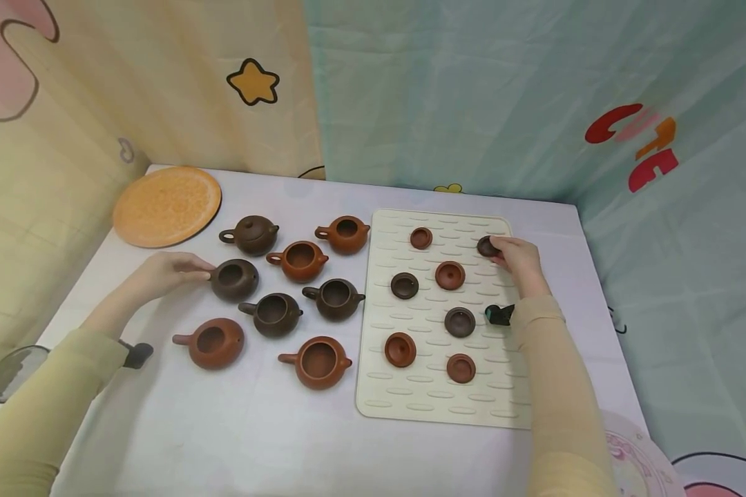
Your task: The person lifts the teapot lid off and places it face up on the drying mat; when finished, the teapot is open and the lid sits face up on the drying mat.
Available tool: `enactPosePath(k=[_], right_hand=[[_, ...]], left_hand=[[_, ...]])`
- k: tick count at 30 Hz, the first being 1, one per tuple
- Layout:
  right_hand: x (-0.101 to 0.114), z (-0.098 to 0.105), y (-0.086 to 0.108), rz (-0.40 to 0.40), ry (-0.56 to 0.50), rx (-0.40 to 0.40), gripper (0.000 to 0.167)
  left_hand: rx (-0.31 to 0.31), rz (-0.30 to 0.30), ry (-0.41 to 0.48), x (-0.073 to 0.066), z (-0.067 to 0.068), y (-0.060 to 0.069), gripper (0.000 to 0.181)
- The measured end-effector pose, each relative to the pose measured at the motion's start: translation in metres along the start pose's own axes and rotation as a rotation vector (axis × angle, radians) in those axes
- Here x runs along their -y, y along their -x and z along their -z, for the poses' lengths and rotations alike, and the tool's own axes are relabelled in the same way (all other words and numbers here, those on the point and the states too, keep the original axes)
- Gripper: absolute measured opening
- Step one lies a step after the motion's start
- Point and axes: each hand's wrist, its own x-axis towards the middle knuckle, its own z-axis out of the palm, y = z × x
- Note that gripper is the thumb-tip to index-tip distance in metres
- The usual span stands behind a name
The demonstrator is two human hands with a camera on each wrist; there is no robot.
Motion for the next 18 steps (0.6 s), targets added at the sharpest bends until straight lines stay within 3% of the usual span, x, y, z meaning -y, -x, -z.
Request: enactPosePath(k=[12, 18], right_hand=[[0.002, -0.0018, 0.0011, 0.033, 0.126, 0.009, 0.063], [0.0033, -0.0031, -0.0006, 0.011, 0.19, 0.006, 0.064]], left_hand=[[0.009, 0.012, 0.007, 0.0009, -0.0014, 0.0002, 0.026], [0.002, -0.001, 0.017, 0.0014, -0.0013, 0.0002, 0.025]])
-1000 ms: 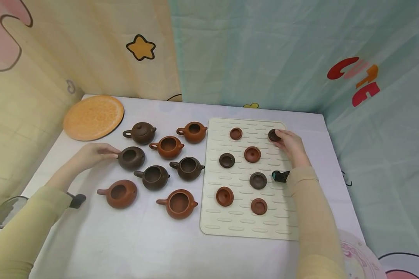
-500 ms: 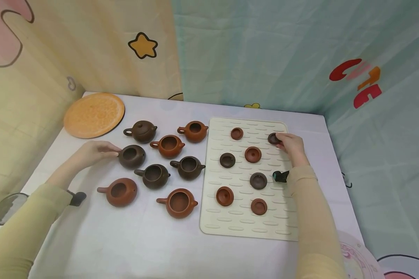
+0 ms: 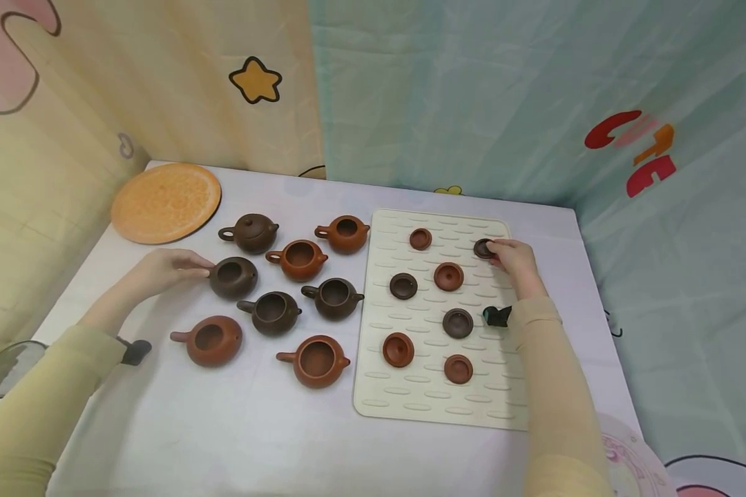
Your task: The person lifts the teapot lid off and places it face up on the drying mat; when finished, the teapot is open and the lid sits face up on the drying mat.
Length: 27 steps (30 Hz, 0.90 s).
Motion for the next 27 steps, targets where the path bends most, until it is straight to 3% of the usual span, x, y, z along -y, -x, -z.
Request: enactPosePath(k=[19, 27], right_hand=[[0.003, 0.0, 0.001, -0.006, 0.068, -0.002, 0.064], [0.025, -0.01, 0.015, 0.046, 0.234, -0.088, 0.061]], left_hand=[[0.022, 0.012, -0.003, -0.002, 0.002, -0.001, 0.031], [-0.025, -0.008, 0.027, -0.006, 0.015, -0.006, 0.036]])
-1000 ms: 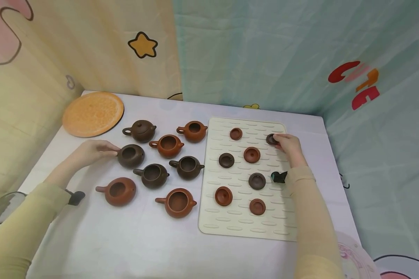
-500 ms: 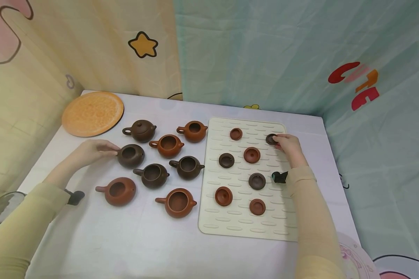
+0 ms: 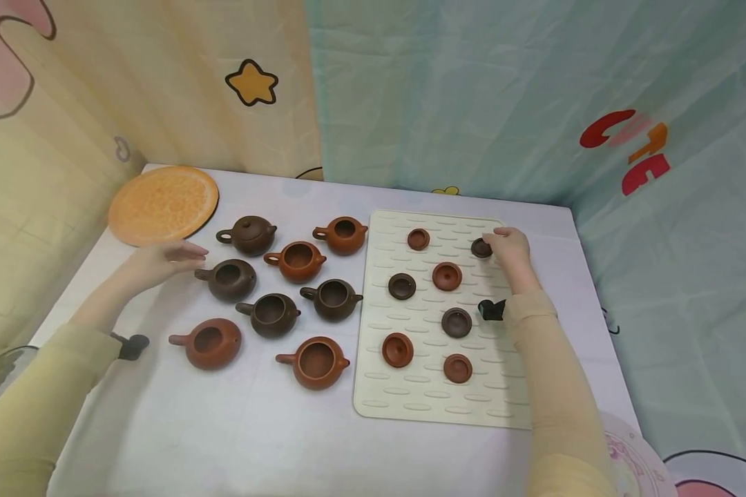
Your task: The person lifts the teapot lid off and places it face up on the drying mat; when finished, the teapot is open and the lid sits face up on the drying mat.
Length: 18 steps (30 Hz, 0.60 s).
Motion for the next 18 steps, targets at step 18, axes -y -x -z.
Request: enactPosePath(k=[18], right_hand=[[0.136, -0.133, 0.042, 0.335, -0.05, 0.224, 0.038]], left_hand=[[-0.048, -0.05, -0.009, -0.026, 0.013, -0.038, 0.039]])
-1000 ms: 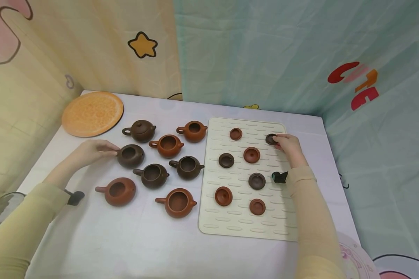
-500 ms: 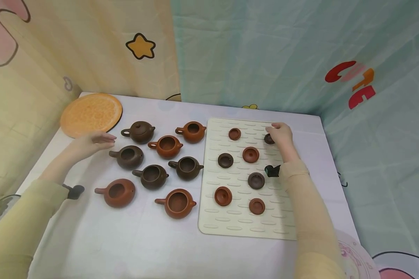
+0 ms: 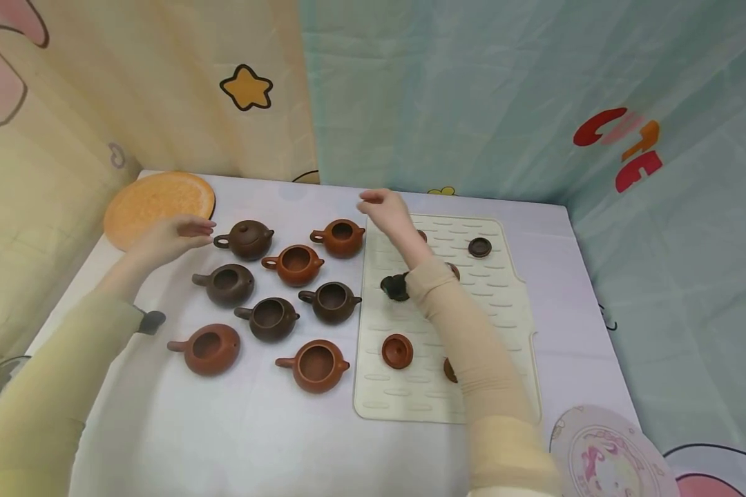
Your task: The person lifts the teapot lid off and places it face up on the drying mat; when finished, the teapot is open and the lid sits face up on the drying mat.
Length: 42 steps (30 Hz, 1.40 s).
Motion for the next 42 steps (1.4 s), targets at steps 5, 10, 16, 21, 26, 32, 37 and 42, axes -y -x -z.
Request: enactPosePath(k=[5, 10, 16, 21, 26, 32, 37, 42], right_hand=[[0.03, -0.063, -0.011, 0.097, -0.017, 0.069, 0.031], [0.053, -0.115, -0.015, 0.174, 0.067, 0.141, 0.026], [0.065, -0.153, -0.015, 0.27, 0.223, 0.147, 0.023], [0.069, -0.173, -0.014, 0.256, 0.321, 0.151, 0.026], [0.074, -0.183, -0.015, 0.216, 0.403, 0.152, 0.032], [0.076, -0.186, -0.016, 0.176, 0.461, 0.165, 0.03], [0.075, -0.188, -0.017, 0.175, 0.472, 0.129, 0.023], [0.076, -0.19, -0.017, 0.22, 0.505, 0.092, 0.018]], left_hand=[[0.037, 0.04, 0.001, 0.004, -0.006, -0.012, 0.038], [0.046, 0.02, 0.008, 0.005, -0.012, -0.021, 0.038], [0.033, -0.021, 0.018, 0.005, -0.015, -0.026, 0.032], [0.035, -0.005, -0.005, 0.006, -0.016, -0.027, 0.029], [0.029, -0.006, -0.023, 0.005, -0.017, -0.027, 0.028], [0.032, 0.014, -0.011, 0.006, -0.018, -0.027, 0.028], [0.035, 0.029, -0.012, 0.007, -0.019, -0.028, 0.028], [0.039, 0.043, -0.012, 0.006, -0.017, -0.029, 0.029]])
